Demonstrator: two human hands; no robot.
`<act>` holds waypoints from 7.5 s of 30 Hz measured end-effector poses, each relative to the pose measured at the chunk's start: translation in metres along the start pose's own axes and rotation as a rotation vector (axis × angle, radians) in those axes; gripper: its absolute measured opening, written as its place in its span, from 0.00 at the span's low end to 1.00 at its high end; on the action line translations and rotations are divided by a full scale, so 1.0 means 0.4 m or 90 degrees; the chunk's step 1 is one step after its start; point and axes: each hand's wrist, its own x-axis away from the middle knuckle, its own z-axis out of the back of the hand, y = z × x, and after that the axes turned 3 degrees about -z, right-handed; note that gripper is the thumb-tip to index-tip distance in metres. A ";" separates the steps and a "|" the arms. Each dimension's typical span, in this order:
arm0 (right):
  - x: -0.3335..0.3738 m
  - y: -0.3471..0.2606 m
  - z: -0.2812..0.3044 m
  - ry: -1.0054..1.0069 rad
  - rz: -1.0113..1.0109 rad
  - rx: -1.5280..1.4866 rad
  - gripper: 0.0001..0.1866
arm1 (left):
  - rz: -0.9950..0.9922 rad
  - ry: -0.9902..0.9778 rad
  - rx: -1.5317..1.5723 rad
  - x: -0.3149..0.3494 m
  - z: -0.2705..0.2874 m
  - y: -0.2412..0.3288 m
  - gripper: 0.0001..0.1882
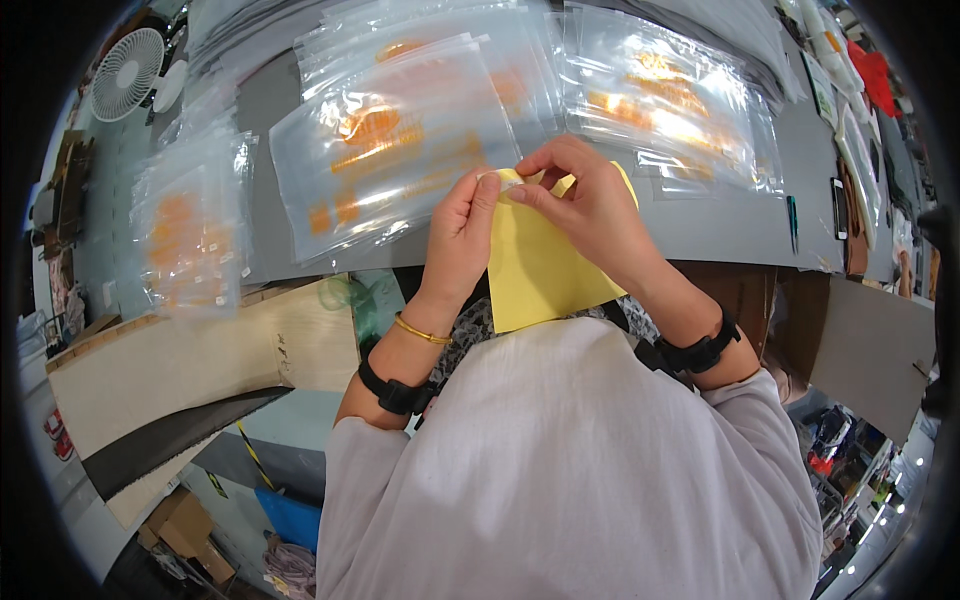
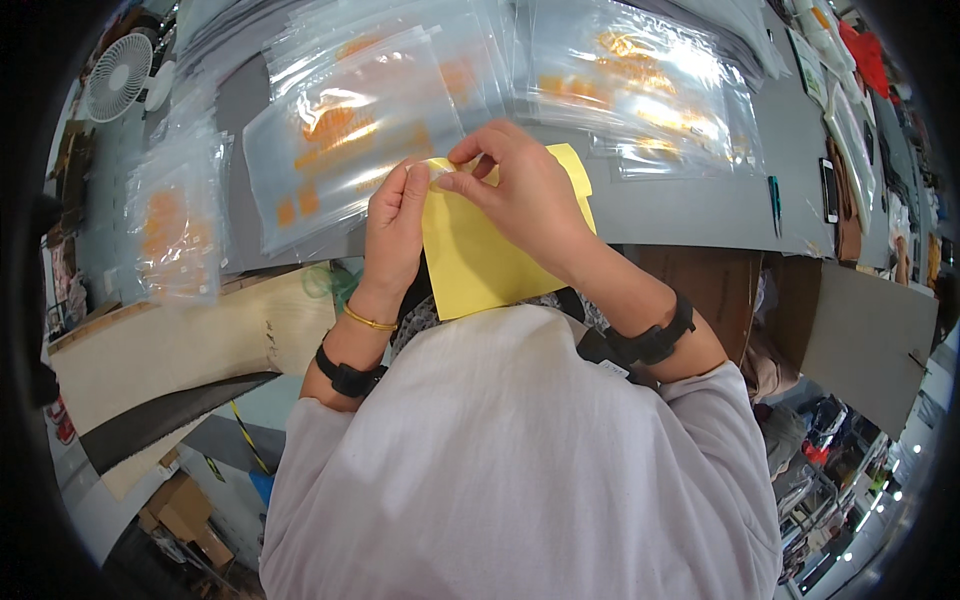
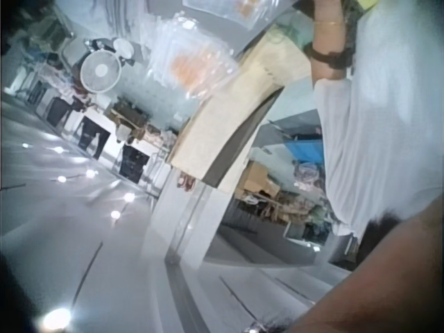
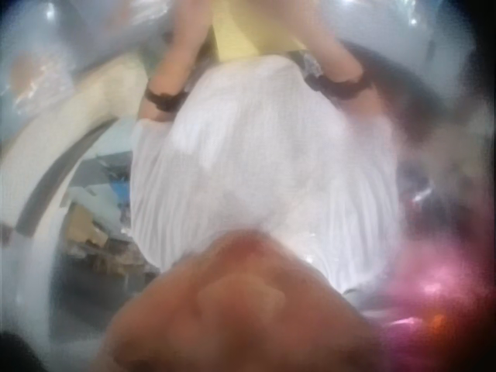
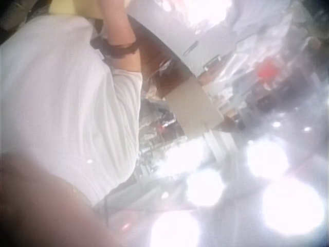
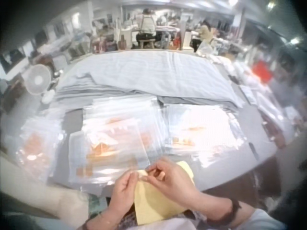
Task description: The person repeatedly peels small white labels from a yellow sheet and sticks them onto clear plastic bags containing orange items on a table. The person handles the bags and labels by hand, placing each label on the bag surface.
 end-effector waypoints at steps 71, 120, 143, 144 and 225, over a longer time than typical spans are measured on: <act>-0.175 0.120 -0.063 -0.066 0.095 0.233 0.05 | -0.443 -0.209 -0.723 0.007 0.082 0.012 0.08; -0.093 0.015 0.194 0.097 0.405 0.263 0.12 | 0.004 0.106 -0.110 -0.018 -0.025 0.089 0.13; -0.014 0.003 -0.045 0.156 0.375 0.301 0.07 | 0.088 0.063 0.182 0.023 -0.006 0.016 0.15; -0.013 -0.003 -0.050 0.149 0.375 0.310 0.07 | 0.086 0.060 0.190 0.023 -0.001 0.014 0.15; -0.327 0.388 0.579 0.450 0.069 0.702 0.03 | -0.565 -0.337 -1.112 -0.062 -0.078 0.294 0.32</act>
